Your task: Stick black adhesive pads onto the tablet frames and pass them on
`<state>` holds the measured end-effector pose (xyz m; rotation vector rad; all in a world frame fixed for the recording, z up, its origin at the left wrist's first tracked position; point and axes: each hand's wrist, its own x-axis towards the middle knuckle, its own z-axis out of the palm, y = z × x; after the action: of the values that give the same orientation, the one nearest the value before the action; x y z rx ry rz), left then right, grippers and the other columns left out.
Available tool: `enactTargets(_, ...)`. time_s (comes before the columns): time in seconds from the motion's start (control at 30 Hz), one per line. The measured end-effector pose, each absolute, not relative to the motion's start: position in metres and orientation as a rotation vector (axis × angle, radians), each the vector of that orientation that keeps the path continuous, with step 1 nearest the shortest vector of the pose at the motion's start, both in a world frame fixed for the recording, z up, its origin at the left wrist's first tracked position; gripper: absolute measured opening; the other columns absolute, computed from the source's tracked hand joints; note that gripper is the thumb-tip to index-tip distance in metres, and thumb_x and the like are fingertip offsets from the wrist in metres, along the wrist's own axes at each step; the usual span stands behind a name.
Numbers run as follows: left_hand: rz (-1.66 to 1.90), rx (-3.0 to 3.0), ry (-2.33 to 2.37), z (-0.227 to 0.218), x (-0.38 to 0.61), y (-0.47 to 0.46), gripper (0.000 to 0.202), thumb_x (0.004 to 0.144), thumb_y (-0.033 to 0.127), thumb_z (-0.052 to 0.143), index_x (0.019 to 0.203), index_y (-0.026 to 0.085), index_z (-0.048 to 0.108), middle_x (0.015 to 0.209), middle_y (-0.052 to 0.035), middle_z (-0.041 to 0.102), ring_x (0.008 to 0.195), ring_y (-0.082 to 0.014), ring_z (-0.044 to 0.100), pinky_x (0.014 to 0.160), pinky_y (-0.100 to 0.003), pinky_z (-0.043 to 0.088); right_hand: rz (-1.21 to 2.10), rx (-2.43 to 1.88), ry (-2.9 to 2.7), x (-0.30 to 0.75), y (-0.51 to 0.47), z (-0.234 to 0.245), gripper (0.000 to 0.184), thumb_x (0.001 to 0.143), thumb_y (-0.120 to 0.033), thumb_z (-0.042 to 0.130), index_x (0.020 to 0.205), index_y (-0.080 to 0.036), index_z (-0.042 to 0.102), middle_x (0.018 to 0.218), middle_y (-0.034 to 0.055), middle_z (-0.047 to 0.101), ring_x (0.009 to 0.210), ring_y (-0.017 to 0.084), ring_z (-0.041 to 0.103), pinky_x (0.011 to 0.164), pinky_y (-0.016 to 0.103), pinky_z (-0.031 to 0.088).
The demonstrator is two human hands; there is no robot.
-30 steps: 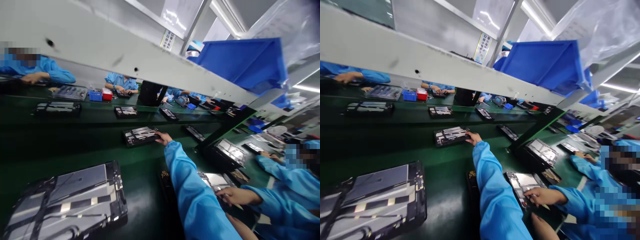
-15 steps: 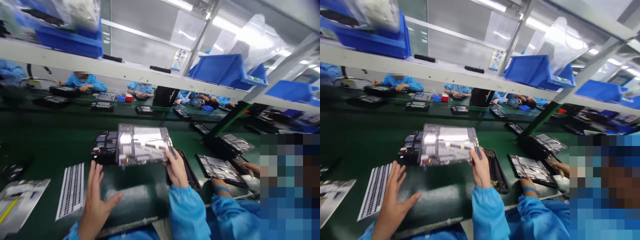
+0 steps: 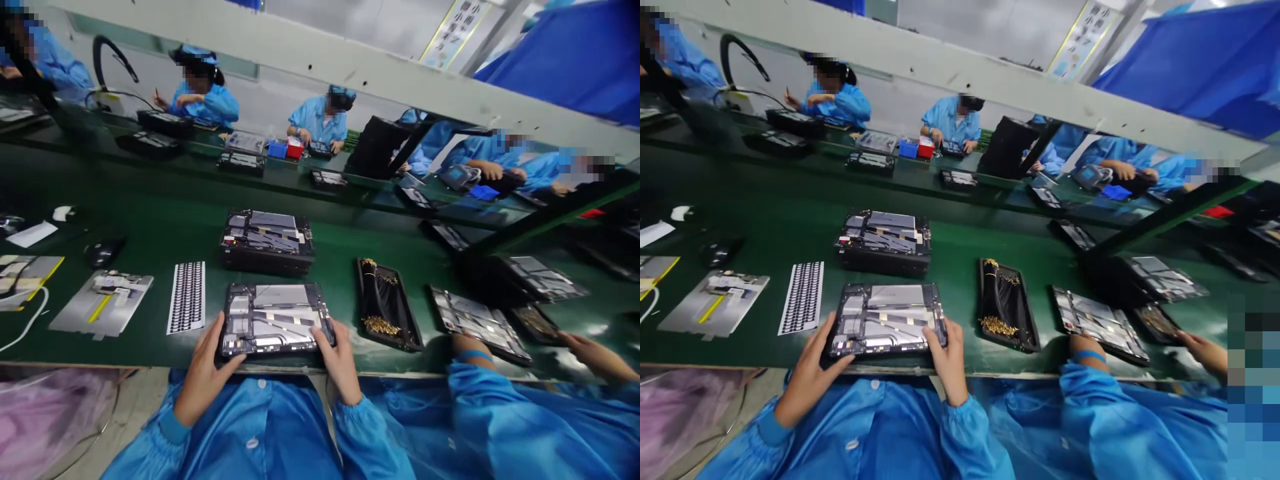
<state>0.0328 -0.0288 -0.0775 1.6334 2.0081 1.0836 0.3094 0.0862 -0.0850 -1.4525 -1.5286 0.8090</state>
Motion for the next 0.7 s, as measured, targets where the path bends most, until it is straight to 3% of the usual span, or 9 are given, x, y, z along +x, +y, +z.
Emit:
enactTargets(0.1, 1.029, 1.755, 2.054, -0.074, 0.029, -0.017, 0.074, 0.095, 0.042, 0.059, 0.159, 0.029, 0.022, 0.155, -0.0118, 0.046, 0.143, -0.031, 0.043, 0.118, -0.055, 0.039, 0.54, -1.501, -1.749, 0.307, 0.094, -0.094, 0.053, 0.088, -0.063, 0.062, 0.112, -0.016, 0.071, 0.112, 0.0142, 0.062, 0.109, 0.031, 0.058, 0.1, 0.05, 0.045)
enactTargets(0.23, 0.95, 1.87, 2.072, -0.058, 0.03, -0.028, 0.075, 0.097, 0.038, 0.056, 0.16, 0.029, 0.016, 0.157, -0.0102, 0.044, 0.144, -0.0288, 0.042, 0.116, -0.049, 0.043, 0.224, -1.516, -1.854, 0.297, 0.092, -0.084, 0.06, 0.092, -0.062, 0.057, 0.128, -0.014, 0.063, 0.128, 0.0213, 0.055, 0.119, 0.038, 0.052, 0.099, 0.059, 0.041)
enactTargets(0.33, 0.917, 1.919, 2.1, -0.043, 0.012, -0.041, 0.063, 0.098, 0.032, 0.053, 0.157, 0.032, 0.029, 0.155, -0.0052, 0.048, 0.143, -0.025, 0.046, 0.117, -0.044, 0.042, 0.25, -1.244, -1.926, 0.269, 0.086, -0.058, 0.035, 0.097, -0.04, 0.059, 0.125, -0.02, 0.062, 0.123, 0.0162, 0.059, 0.116, 0.033, 0.056, 0.098, 0.052, 0.044)
enactTargets(0.4, 0.907, 1.934, 2.196, -0.04, -0.014, -0.042, 0.053, 0.1, 0.028, 0.048, 0.152, 0.032, 0.039, 0.153, -0.0038, 0.05, 0.143, -0.0241, 0.046, 0.121, -0.046, 0.037, 0.426, -0.995, -2.133, 0.236, 0.082, -0.039, 0.02, 0.099, -0.029, 0.057, 0.117, -0.024, 0.064, 0.111, 0.0101, 0.065, 0.105, 0.027, 0.061, 0.092, 0.044, 0.048)
enactTargets(0.5, 0.745, 1.923, 2.293, -0.05, -0.054, -0.037, 0.048, 0.102, 0.029, 0.04, 0.15, 0.026, 0.043, 0.156, -0.0049, 0.046, 0.147, -0.0249, 0.04, 0.123, -0.051, 0.03, 0.562, -0.673, -2.497, 0.176, 0.079, -0.02, 0.016, 0.101, -0.024, 0.052, 0.11, -0.025, 0.066, 0.098, 0.0057, 0.069, 0.091, 0.022, 0.063, 0.082, 0.038, 0.048)
enactTargets(0.7, 0.54, 1.977, 2.343, -0.072, -0.074, -0.03, 0.049, 0.103, 0.031, 0.039, 0.151, 0.022, 0.041, 0.158, -0.0048, 0.042, 0.146, -0.0233, 0.041, 0.123, -0.047, 0.029, 0.239, -0.482, -2.844, 0.087, 0.087, -0.03, 0.014, 0.1, -0.02, 0.056, 0.09, -0.019, 0.066, 0.087, 0.0059, 0.066, 0.083, 0.022, 0.059, 0.075, 0.036, 0.045)
